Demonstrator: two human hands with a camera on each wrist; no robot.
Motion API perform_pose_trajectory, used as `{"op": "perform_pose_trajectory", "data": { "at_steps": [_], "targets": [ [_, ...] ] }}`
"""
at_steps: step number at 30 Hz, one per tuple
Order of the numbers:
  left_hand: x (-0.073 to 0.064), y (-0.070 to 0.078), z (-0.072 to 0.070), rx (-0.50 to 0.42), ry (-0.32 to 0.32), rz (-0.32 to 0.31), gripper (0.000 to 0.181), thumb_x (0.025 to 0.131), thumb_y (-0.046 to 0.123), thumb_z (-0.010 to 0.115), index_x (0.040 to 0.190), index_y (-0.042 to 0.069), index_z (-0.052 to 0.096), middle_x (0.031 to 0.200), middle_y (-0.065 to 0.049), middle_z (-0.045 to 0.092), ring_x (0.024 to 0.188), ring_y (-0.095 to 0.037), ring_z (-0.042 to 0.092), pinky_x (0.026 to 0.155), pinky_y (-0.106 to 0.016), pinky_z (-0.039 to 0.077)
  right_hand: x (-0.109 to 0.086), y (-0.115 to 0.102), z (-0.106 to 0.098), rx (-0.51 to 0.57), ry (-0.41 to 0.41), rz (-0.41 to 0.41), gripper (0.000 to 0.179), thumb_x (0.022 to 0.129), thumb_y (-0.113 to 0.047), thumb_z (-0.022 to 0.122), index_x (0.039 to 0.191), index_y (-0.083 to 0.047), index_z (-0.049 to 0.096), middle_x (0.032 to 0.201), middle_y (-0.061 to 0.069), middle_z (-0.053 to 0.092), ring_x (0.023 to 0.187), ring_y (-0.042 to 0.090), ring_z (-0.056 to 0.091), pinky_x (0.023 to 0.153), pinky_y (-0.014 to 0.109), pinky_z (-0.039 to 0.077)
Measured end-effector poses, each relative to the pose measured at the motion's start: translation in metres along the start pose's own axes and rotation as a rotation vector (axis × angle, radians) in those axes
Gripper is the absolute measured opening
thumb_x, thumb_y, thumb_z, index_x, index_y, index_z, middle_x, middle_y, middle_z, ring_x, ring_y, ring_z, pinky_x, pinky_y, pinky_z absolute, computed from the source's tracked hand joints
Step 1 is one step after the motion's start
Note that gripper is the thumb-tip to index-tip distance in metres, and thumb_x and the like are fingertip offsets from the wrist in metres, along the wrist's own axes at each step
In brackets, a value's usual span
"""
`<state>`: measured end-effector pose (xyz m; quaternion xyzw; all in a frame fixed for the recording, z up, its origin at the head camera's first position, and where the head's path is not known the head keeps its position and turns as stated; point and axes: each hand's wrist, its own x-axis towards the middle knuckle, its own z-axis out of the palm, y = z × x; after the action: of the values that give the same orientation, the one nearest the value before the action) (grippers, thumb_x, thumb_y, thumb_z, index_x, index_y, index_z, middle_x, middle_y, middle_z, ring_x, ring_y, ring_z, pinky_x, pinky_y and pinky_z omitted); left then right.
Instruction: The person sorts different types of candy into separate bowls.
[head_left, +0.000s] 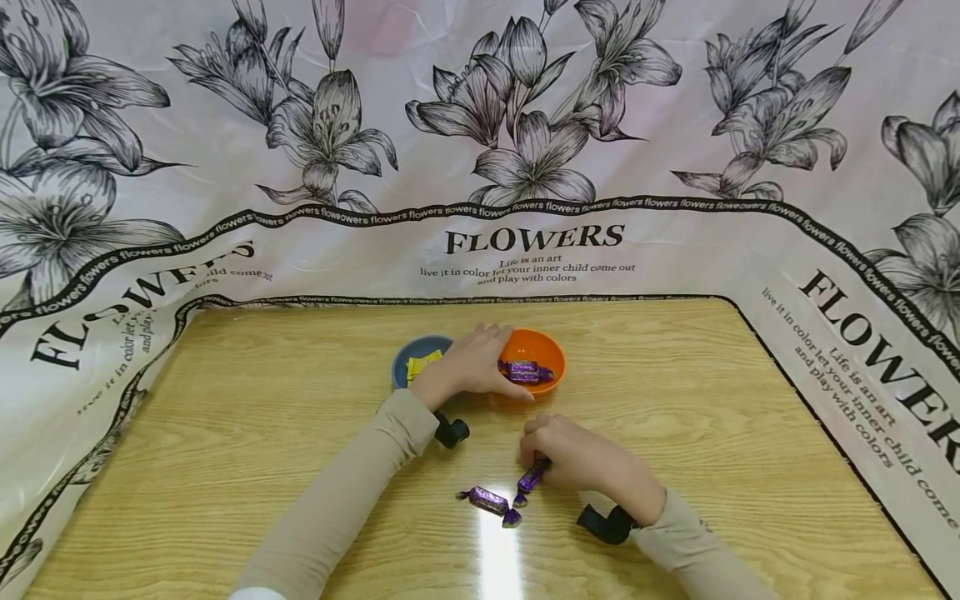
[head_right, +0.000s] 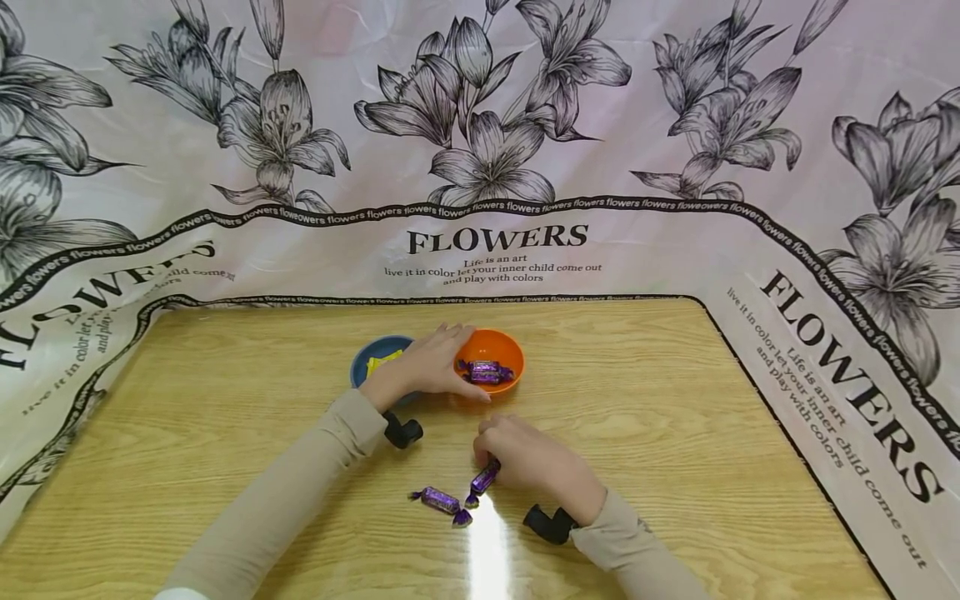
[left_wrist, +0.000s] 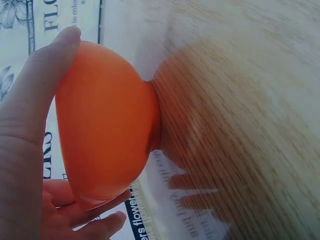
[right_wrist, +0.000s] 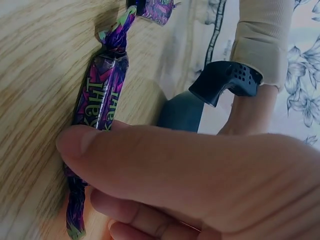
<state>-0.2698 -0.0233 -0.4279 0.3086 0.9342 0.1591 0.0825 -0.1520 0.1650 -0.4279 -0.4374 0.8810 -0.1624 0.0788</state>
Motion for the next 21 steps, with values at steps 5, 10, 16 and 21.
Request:
{"op": "perform_pose_trajectory", "data": {
  "at_steps": [5, 10, 16, 21],
  "targets": [
    [0.0, 0.0, 0.0, 0.003, 0.001, 0.006, 0.123, 0.068, 0.077, 0.073, 0.156, 0.004, 0.025, 0.157, -0.019, 0.032, 0.146, -0.04, 0.024, 0.119, -0.051, 0.021, 0.0, -0.002, 0.0, -0.01, -0.006, 0.006, 0.025, 0.069, 0.01, 0.08, 0.078, -0.012, 0.071, 0.078, -0.006, 0.058, 0.074, 0.008, 0.054, 0.068, 0.024, 0.049],
    [0.0, 0.0, -0.001, 0.009, 0.006, 0.018, 0.124, 0.068, 0.077, 0.072, 0.156, 0.003, 0.025, 0.156, -0.02, 0.033, 0.146, -0.038, 0.025, 0.12, -0.049, 0.018, 0.0, -0.003, -0.003, -0.007, 0.001, -0.014, 0.024, 0.068, 0.01, 0.079, 0.077, -0.011, 0.071, 0.077, -0.006, 0.057, 0.072, 0.005, 0.052, 0.067, 0.022, 0.047],
    [0.0, 0.0, -0.001, 0.002, 0.003, 0.007, 0.122, 0.069, 0.076, 0.073, 0.156, 0.005, 0.026, 0.155, -0.02, 0.035, 0.145, -0.042, 0.025, 0.119, -0.052, 0.022, 0.001, -0.005, -0.015, 0.032, 0.023, -0.033, 0.023, 0.068, 0.009, 0.08, 0.079, -0.01, 0.071, 0.08, -0.004, 0.059, 0.075, 0.008, 0.056, 0.069, 0.021, 0.051],
    [0.0, 0.0, 0.0, 0.0, 0.007, -0.001, 0.118, 0.07, 0.074, 0.074, 0.155, 0.006, 0.028, 0.152, -0.018, 0.039, 0.145, -0.043, 0.025, 0.117, -0.052, 0.024, 0.0, -0.008, -0.032, 0.017, 0.05, -0.001, 0.023, 0.071, 0.007, 0.081, 0.081, -0.011, 0.07, 0.085, -0.004, 0.062, 0.083, 0.012, 0.058, 0.077, 0.031, 0.053]
  ]
}}
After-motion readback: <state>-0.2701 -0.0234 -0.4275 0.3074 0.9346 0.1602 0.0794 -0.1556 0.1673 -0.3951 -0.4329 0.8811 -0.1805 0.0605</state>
